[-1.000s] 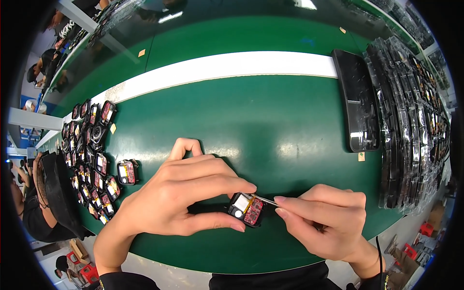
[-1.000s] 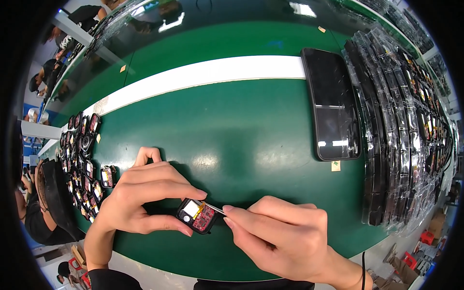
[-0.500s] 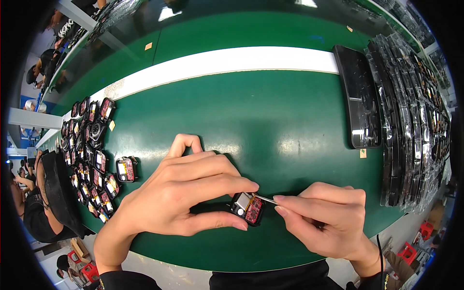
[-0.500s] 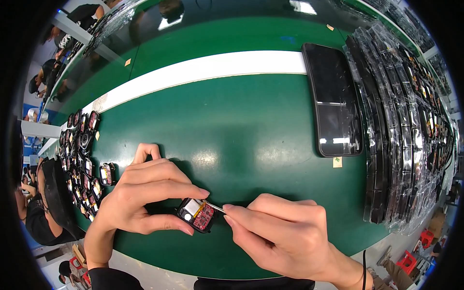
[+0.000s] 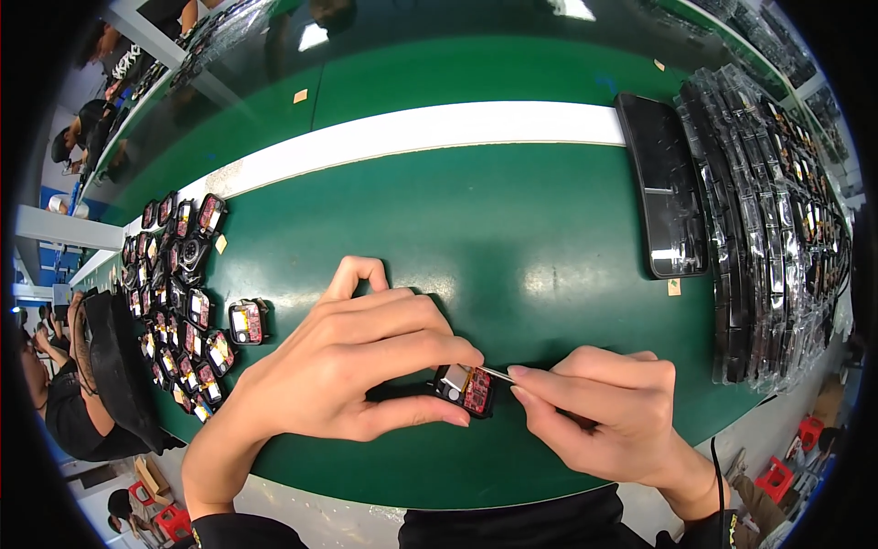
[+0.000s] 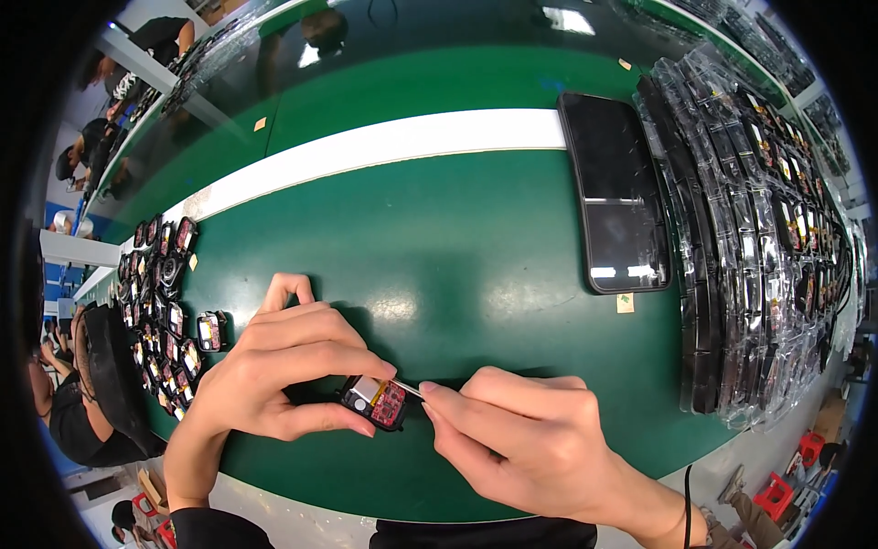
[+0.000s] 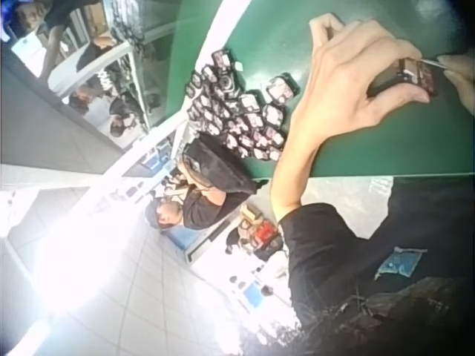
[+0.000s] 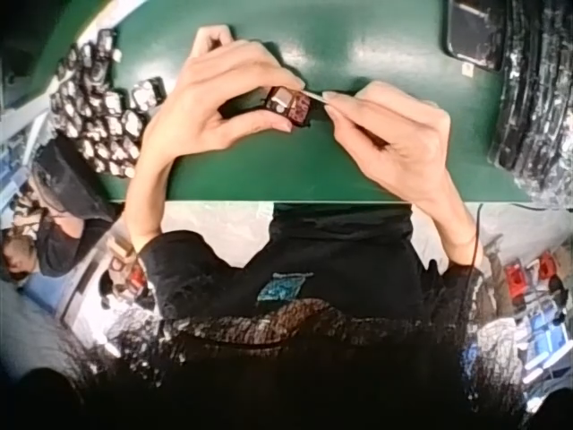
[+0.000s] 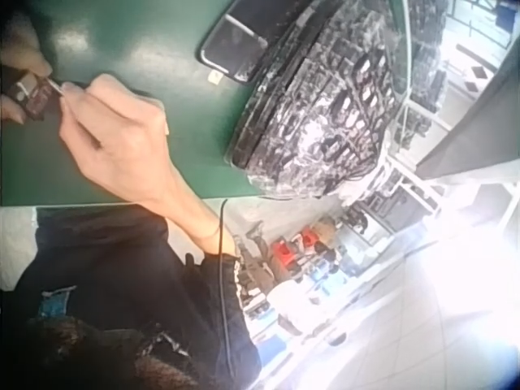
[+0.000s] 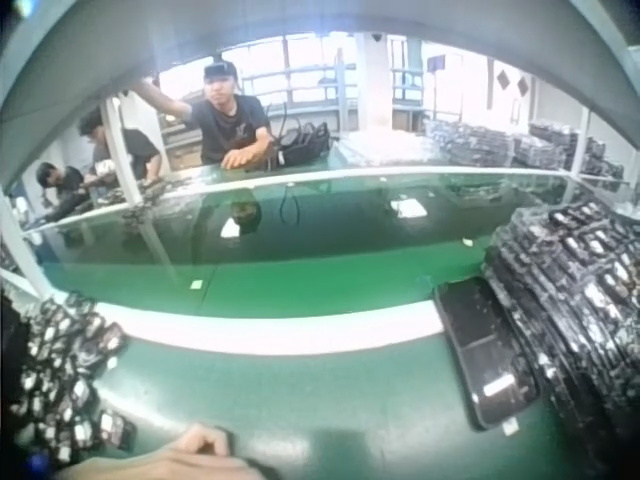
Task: Using tweezers to assemble small electronic components into a smartwatch case at a workbench.
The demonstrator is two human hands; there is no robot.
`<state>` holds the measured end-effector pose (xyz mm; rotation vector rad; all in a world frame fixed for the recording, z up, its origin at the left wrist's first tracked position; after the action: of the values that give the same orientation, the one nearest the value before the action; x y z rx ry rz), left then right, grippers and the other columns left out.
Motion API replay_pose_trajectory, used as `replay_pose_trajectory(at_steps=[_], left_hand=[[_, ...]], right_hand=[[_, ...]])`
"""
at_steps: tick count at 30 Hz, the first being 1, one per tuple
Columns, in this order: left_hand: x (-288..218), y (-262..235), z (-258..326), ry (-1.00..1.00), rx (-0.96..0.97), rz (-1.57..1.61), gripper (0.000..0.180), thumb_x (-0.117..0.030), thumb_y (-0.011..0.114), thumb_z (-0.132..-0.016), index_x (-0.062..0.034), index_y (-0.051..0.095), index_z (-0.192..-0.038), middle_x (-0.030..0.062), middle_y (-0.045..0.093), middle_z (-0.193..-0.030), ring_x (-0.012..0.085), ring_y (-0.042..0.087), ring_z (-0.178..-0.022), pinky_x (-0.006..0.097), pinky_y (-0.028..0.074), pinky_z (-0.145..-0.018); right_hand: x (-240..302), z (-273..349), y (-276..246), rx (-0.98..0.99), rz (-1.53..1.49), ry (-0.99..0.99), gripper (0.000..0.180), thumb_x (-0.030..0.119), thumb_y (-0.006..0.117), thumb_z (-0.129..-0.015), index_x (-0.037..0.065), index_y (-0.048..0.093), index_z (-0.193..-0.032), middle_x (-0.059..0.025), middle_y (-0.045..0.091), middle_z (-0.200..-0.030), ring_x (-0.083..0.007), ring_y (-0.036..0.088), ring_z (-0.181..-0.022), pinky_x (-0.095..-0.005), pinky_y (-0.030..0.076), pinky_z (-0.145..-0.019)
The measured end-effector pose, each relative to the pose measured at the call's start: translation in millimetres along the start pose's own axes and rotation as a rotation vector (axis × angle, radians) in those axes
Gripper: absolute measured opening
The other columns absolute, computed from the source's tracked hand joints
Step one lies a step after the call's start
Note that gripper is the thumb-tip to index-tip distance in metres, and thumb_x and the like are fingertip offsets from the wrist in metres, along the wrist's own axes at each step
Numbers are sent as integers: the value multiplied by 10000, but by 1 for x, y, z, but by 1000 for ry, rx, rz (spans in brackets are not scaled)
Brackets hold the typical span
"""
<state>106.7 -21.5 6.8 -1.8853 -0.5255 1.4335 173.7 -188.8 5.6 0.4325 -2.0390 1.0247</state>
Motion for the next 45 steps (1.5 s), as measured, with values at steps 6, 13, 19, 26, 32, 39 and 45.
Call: replay_pose_trajectory(at_steps=[6,13,19,26,32,39,45], left_hand=[[1,-3,2,12,-22,15,476,-389,990,-792,-131,844,-1164,-28,757,-979,152,656,-839,370,323,-861],[-5,-1,-3,20,-25,-46,469,-312,982,-823,-130,813,-1221,-45,653,-842,140,628,-798,359,341,-862],[-6,-1,0,34,-37,-52,560,-363,1006,-788,-145,800,-1262,-60,650,-844,135,596,-770,358,354,-876],[8,-1,16,-69,1,53,679,-306,1005,-743,-115,729,-1333,-51,721,-960,137,593,-752,347,369,-932],[8,-26,19,-68,-96,-46,610,-261,1017,-676,-101,777,-1214,33,785,-1011,207,720,-875,381,453,-998],[94,-117,104,-653,-451,-852,673,-121,837,-857,-12,599,-1477,249,506,-1638,471,397,-1587,603,273,-1321],[129,-134,136,-701,-449,-792,567,-18,782,-871,14,630,-1416,204,652,-1337,430,615,-1243,532,480,-1033]], right_hand=[[7,-2,-3,-19,38,-31,271,-62,869,-802,-10,837,-1066,-25,654,-746,-127,579,-513,-287,441,-448],[0,-3,-20,-101,-36,120,189,-12,860,-927,-19,834,-1115,-67,707,-765,-105,587,-537,-275,428,-479],[12,1,5,58,135,52,421,232,803,-999,38,684,-1354,-99,682,-1012,-328,735,-780,-438,586,-629],[16,0,28,61,234,3,475,347,848,-943,55,683,-1279,-83,636,-1094,-341,725,-753,-464,573,-582],[46,0,-4,63,256,6,518,340,868,-950,99,735,-1389,-117,749,-1099,-246,745,-780,-447,566,-653],[76,37,-162,-400,516,51,469,217,1004,-725,56,748,-1084,-43,738,-901,-160,718,-735,-305,582,-632],[37,102,-268,-673,813,372,451,271,976,-726,31,747,-1032,-88,669,-849,-227,681,-736,-375,551,-667]])
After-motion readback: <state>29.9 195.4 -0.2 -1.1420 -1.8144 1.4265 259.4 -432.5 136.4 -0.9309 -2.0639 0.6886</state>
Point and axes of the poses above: each hand's wrist, its own z-axis away from the middle knuckle, its own y-axis out of the palm, x = y × z, the point moved 9 cm from there along -z, towards the middle knuckle
